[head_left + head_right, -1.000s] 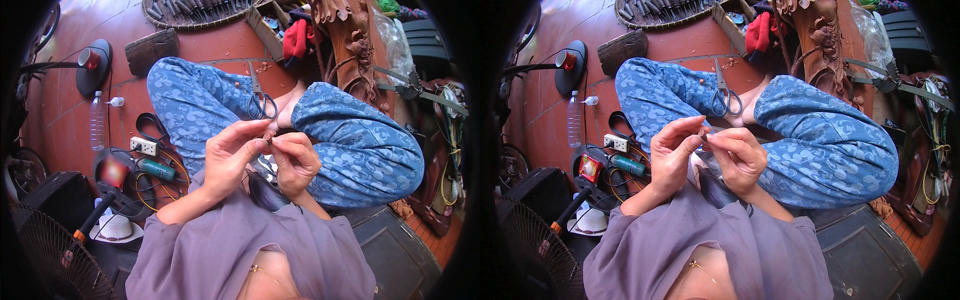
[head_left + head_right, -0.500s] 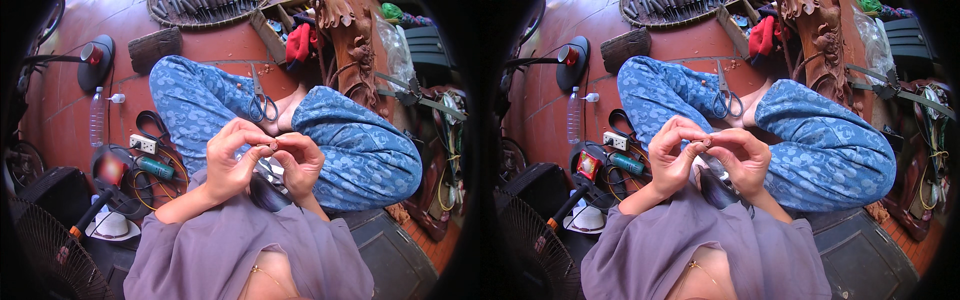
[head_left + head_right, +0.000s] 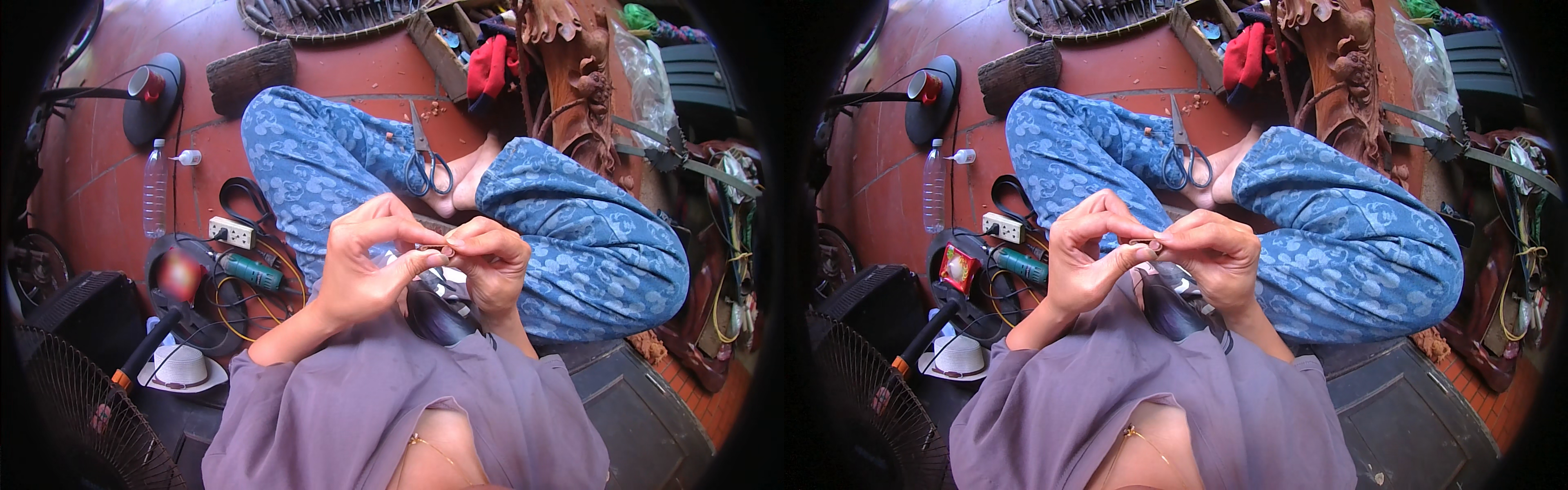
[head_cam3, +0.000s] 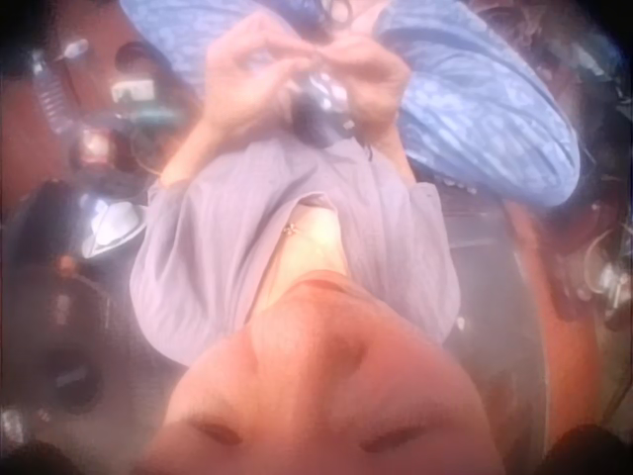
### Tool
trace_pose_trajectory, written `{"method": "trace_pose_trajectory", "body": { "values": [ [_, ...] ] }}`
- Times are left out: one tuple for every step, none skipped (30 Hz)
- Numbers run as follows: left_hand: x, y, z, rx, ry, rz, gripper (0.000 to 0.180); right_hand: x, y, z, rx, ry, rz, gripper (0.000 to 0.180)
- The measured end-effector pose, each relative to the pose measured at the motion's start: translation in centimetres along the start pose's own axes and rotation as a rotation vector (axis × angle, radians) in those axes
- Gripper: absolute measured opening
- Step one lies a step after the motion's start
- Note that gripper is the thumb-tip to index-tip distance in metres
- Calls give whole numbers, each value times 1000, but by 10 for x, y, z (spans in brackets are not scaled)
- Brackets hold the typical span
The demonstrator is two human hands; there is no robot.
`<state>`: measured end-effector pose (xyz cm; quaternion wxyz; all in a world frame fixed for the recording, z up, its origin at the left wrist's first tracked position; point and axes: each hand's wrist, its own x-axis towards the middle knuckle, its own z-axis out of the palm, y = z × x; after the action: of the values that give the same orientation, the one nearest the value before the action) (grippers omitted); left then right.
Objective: The person sits on the floor and uses scissors to cut a small piece of material. They then apply glue from a small bottle to the piece and attach it to another component. The person repeats this process with additional small parts, handling them one at a time.
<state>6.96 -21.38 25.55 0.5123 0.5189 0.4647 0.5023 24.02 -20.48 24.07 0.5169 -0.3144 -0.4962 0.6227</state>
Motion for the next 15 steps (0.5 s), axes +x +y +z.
{"method": "trace_pose_trajectory", "body": {
  "values": [
    [-1, 0, 1, -7, 5, -21, 12, 0, -1, 0, -18, 11, 35, 20],
    [-2, -1, 0, -1, 15, -30, 12, 0, -2, 1, -36, 23, 71, 19],
    [-3, -2, -1, 5, 23, -37, 13, 0, -4, 3, -54, 36, 104, 19],
    [-3, -3, -1, 11, 30, -45, 13, 0, -7, 5, -14, 62, 159, 21],
    [-3, -4, -1, -28, 18, -41, 13, 0, -10, 8, 26, 89, 213, 22],
    [-3, -6, -2, -65, 6, -37, 14, 0, -12, 9, 69, 114, 267, 23],
    [-3, -7, -2, -102, -6, -34, 14, 1, -7, 5, -26, -27, 147, 27],
    [-3, -8, -3, -140, -17, -50, 14, 0, -9, 6, -11, 8, 175, 28],
    [-3, -10, -3, -180, -30, -65, 15, -1, -12, 8, 4, 43, 203, 28],
    [-2, -11, -3, -219, -42, -81, 15, -1, -16, 10, 19, 79, 230, 28],
    [-3, -14, -1, -278, -21, -130, 14, -1, -17, 13, -23, 119, 238, 26],
    [-5, -16, 0, -339, 0, -180, 14, -1, -15, 12, -99, 92, 175, 25],
    [-5, -17, 1, -399, 20, -230, 13, -1, -13, 11, -175, 65, 113, 25],
    [-4, -16, 2, -412, 13, -241, 13, -1, -11, 9, -251, 38, 50, 25],
    [-4, -16, 1, -423, 8, -256, 12, 1, -12, 7, -300, -3, 10, 25]
  ]
}}
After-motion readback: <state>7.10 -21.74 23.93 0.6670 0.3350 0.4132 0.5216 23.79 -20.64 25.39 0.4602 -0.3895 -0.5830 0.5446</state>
